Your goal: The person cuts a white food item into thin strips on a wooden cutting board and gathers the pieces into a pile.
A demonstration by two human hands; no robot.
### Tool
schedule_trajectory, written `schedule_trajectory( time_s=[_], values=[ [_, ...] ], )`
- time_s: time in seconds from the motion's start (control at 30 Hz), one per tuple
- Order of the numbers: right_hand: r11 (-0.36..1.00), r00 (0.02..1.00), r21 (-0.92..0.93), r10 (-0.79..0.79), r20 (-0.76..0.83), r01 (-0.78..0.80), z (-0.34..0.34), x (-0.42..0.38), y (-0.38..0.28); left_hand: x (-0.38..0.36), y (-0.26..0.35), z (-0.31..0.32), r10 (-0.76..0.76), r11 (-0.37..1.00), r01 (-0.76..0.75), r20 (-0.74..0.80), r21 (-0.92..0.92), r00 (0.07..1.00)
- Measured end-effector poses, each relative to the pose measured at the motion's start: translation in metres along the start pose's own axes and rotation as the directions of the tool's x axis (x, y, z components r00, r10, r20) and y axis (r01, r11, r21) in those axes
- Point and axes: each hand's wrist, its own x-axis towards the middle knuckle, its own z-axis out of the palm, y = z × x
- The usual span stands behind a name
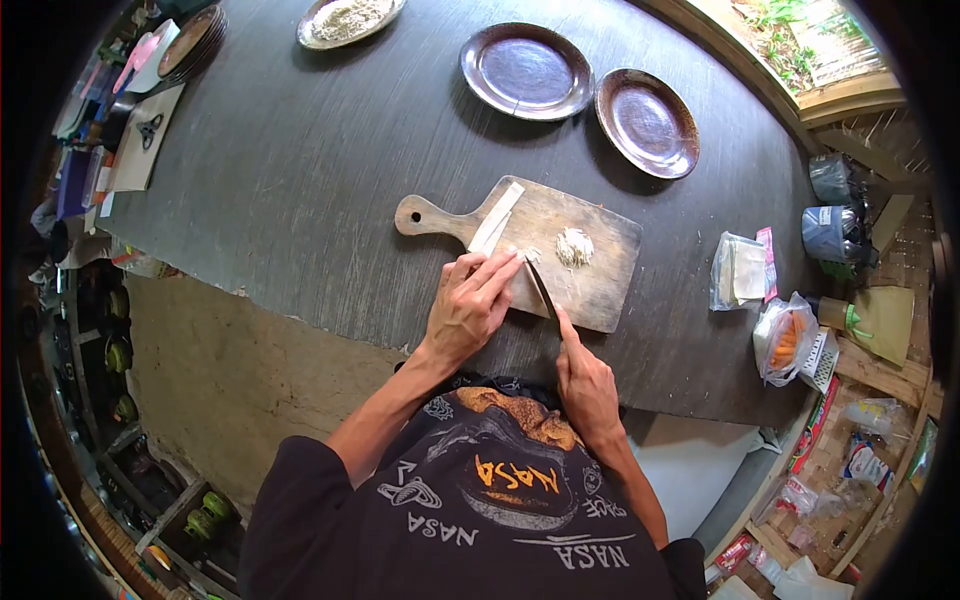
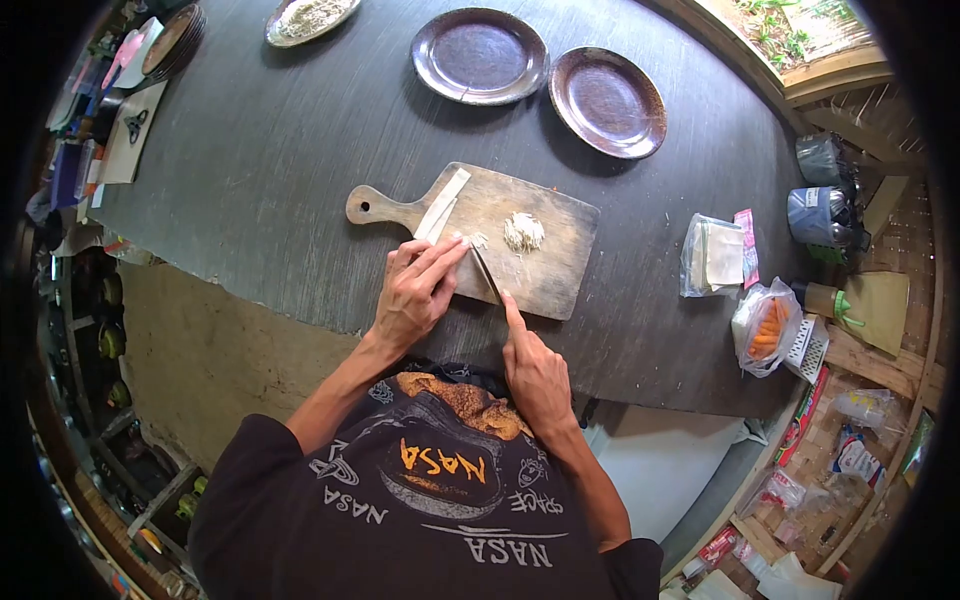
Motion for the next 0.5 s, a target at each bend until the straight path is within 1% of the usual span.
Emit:
schedule_trajectory(
  time_s=[0.13,0.2,0.23,0.43,0.5],
  values=[
    [1.0,1.0,0.01,0.015,-0.01,-0.015,0.004,0.007,-0.003,-0.001,0.0,-0.001,-0.005,1.0,0.005,-0.019,-0.018,1.0],
    [0.996,0.997,0.063,0.064,0.034,-0.066,0.0,0.011,-0.011,0.0,0.0,-0.001,0.0,1.0,0.0,-0.027,-0.02,1.0],
    [0.996,0.998,0.062,0.062,0.033,-0.064,-0.001,0.013,-0.013,0.0,0.001,-0.002,-0.003,1.0,0.003,-0.026,-0.017,1.0],
    [0.996,0.995,0.022,0.088,0.047,-0.089,-0.002,0.016,-0.018,0.0,0.001,0.0,-0.013,1.0,0.013,-0.022,0.004,1.0],
    [0.99,0.984,-0.021,0.144,0.102,-0.142,-0.008,0.018,-0.022,-0.002,0.001,0.001,-0.013,1.0,0.013,-0.017,0.006,1.0]
  ],
)
